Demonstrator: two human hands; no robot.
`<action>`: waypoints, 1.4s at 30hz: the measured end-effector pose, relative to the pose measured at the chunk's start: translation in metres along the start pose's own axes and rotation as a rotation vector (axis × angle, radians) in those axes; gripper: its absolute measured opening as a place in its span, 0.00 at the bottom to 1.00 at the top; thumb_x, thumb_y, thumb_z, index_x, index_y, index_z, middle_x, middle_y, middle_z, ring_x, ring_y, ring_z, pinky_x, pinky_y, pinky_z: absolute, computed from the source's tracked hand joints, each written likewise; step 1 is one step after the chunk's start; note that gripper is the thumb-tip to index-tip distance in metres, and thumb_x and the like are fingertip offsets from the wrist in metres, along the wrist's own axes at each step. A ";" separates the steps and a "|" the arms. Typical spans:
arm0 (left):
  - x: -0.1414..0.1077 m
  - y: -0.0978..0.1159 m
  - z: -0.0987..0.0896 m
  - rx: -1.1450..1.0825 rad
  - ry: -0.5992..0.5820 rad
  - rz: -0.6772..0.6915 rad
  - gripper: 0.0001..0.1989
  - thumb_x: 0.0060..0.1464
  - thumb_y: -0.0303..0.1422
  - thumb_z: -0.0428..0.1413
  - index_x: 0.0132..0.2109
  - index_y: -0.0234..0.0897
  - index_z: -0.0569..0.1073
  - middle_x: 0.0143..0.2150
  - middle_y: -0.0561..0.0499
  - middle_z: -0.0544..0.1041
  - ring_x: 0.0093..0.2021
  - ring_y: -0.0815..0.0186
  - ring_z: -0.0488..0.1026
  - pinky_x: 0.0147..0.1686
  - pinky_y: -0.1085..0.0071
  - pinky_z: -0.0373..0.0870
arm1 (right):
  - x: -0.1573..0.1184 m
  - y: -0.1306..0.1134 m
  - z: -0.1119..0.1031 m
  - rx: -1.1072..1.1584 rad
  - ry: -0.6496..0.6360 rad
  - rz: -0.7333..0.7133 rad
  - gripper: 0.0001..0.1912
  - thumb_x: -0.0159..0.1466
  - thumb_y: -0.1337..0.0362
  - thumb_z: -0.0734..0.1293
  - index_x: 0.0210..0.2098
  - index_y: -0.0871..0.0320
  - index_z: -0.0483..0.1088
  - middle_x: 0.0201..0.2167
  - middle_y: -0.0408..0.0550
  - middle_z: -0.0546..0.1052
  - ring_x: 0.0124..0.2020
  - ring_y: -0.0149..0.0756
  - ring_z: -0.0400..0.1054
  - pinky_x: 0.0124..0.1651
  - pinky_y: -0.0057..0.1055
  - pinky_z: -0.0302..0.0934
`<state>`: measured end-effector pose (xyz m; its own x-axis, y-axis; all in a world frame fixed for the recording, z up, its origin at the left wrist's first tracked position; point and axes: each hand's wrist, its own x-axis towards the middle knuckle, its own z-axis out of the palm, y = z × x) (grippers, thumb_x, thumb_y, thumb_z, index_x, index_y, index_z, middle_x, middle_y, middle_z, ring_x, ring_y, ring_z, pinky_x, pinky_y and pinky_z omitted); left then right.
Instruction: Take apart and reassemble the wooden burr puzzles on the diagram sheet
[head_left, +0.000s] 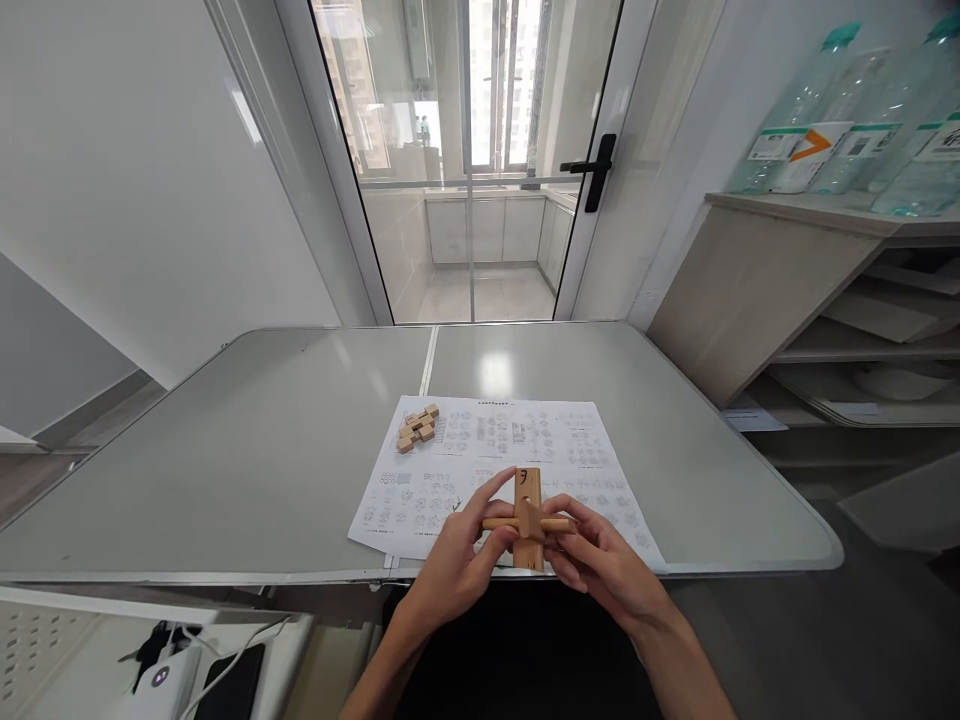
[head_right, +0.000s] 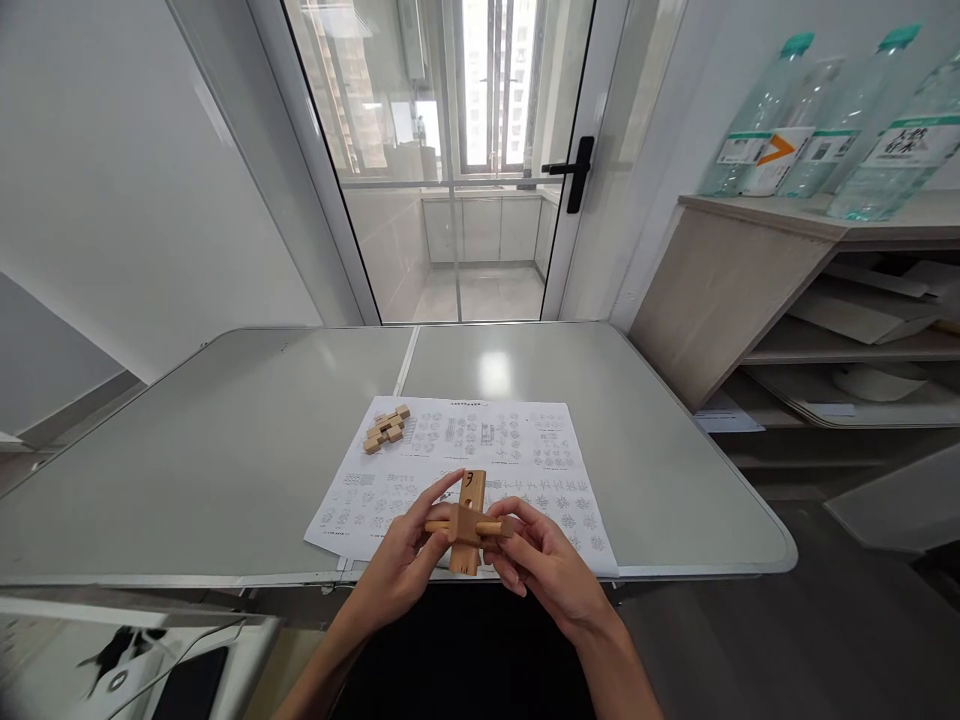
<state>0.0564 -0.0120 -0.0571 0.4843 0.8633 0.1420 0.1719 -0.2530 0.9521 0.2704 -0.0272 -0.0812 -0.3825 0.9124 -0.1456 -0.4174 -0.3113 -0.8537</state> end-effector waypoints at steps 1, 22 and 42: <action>-0.001 0.001 0.001 0.037 0.002 0.011 0.27 0.73 0.40 0.47 0.75 0.45 0.56 0.48 0.46 0.81 0.50 0.55 0.78 0.57 0.58 0.69 | 0.000 0.001 0.000 -0.007 -0.011 0.003 0.20 0.63 0.48 0.77 0.45 0.53 0.72 0.17 0.34 0.62 0.19 0.26 0.50 0.25 0.27 0.46; -0.001 0.013 0.007 0.100 -0.005 0.155 0.55 0.39 0.53 0.74 0.70 0.46 0.61 0.44 0.49 0.78 0.42 0.58 0.75 0.45 0.63 0.73 | -0.006 0.000 0.011 -0.027 -0.120 -0.023 0.15 0.64 0.55 0.77 0.38 0.56 0.70 0.28 0.38 0.73 0.16 0.18 0.56 0.20 0.20 0.49; -0.003 -0.025 -0.012 0.364 0.086 -0.013 0.57 0.49 0.48 0.71 0.76 0.50 0.46 0.46 0.53 0.77 0.28 0.70 0.68 0.33 0.70 0.72 | 0.005 -0.016 -0.019 -0.204 0.394 -0.194 0.22 0.63 0.46 0.76 0.43 0.57 0.74 0.28 0.43 0.77 0.27 0.33 0.68 0.32 0.29 0.67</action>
<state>0.0407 -0.0026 -0.0779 0.4093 0.8969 0.1674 0.4787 -0.3673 0.7975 0.2908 -0.0124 -0.0775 0.0444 0.9919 -0.1188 -0.2650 -0.1030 -0.9587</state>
